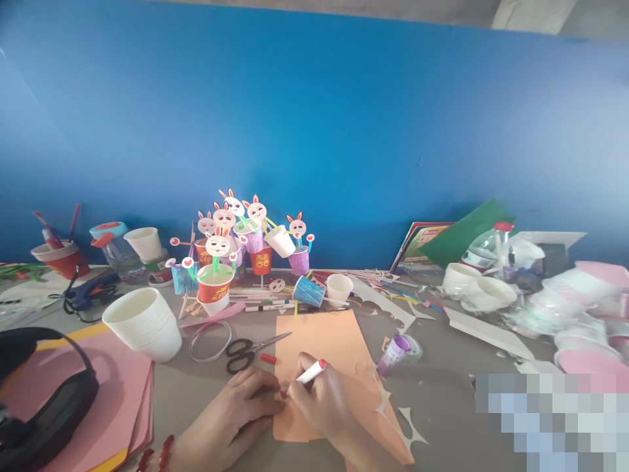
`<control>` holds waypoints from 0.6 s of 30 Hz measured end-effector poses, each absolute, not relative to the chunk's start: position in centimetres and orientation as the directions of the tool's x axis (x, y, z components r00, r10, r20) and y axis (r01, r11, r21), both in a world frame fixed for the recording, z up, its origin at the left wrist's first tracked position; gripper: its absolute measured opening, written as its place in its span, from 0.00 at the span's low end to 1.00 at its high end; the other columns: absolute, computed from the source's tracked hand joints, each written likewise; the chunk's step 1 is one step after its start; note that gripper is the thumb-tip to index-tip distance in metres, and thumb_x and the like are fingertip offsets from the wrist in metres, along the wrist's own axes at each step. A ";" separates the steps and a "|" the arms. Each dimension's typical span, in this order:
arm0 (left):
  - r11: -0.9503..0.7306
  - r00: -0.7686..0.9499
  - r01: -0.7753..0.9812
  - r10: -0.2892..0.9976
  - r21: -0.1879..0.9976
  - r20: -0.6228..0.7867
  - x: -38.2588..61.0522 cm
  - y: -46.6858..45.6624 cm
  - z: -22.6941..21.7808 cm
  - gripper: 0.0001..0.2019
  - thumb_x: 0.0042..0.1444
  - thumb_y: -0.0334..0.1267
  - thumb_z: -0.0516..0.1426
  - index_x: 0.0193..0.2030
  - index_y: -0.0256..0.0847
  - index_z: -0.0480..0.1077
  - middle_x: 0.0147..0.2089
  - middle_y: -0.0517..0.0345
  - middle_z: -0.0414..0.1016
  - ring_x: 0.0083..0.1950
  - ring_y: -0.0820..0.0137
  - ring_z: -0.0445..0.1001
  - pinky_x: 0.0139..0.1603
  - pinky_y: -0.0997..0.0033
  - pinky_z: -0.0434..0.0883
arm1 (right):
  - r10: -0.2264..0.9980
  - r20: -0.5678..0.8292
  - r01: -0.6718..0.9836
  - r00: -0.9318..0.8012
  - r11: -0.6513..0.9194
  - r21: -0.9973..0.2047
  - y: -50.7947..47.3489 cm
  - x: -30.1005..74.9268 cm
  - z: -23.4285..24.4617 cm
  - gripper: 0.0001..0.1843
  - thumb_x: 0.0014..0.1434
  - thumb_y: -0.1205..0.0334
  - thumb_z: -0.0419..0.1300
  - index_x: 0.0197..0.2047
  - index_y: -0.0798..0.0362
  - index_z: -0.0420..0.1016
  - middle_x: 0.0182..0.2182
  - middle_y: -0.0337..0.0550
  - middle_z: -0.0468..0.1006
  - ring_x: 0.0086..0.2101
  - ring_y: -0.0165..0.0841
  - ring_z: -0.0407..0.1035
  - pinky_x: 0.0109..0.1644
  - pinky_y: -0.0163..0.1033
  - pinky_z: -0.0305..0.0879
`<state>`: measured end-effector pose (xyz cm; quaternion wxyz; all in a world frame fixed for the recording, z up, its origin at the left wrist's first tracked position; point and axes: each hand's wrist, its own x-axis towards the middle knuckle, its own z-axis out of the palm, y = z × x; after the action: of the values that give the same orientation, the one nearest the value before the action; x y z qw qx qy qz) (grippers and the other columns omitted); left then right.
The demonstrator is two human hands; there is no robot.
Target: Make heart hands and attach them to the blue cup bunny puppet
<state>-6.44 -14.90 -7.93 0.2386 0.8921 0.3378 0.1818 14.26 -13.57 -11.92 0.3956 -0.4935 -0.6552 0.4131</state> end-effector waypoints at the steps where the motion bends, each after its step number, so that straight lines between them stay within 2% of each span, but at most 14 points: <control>1: -0.656 0.708 0.517 0.689 0.550 0.158 -6.4 -14.9 -7.9 0.15 0.62 0.28 0.55 0.50 0.46 0.76 0.52 0.51 0.74 0.52 0.58 0.71 0.54 0.55 0.70 | 0.973 0.106 0.319 -0.205 0.169 -0.933 -13.6 14.2 -11.9 0.10 0.52 0.67 0.51 0.24 0.47 0.54 0.19 0.28 0.56 0.22 0.28 0.55 0.26 0.34 0.49; 5: -0.650 0.709 0.526 0.692 0.549 0.139 -6.5 -14.8 -7.9 0.15 0.62 0.28 0.55 0.51 0.48 0.76 0.53 0.52 0.74 0.52 0.58 0.70 0.55 0.55 0.70 | 0.974 0.090 0.326 -0.210 0.157 -0.932 -13.7 14.1 -11.9 0.09 0.52 0.67 0.52 0.24 0.47 0.56 0.19 0.29 0.59 0.22 0.28 0.55 0.26 0.35 0.49; 18: -0.661 0.707 0.517 0.688 0.543 0.165 -6.5 -14.8 -8.0 0.15 0.62 0.29 0.54 0.51 0.47 0.76 0.53 0.52 0.74 0.52 0.58 0.71 0.54 0.55 0.70 | 0.975 0.088 0.309 -0.206 0.150 -0.939 -13.7 14.1 -11.5 0.09 0.50 0.68 0.52 0.23 0.48 0.56 0.19 0.29 0.57 0.22 0.28 0.54 0.26 0.34 0.48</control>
<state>-6.50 -14.81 -8.01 0.2355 0.8933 0.3373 0.1812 14.07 -13.74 -11.46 0.3911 -0.4939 -0.6496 0.4257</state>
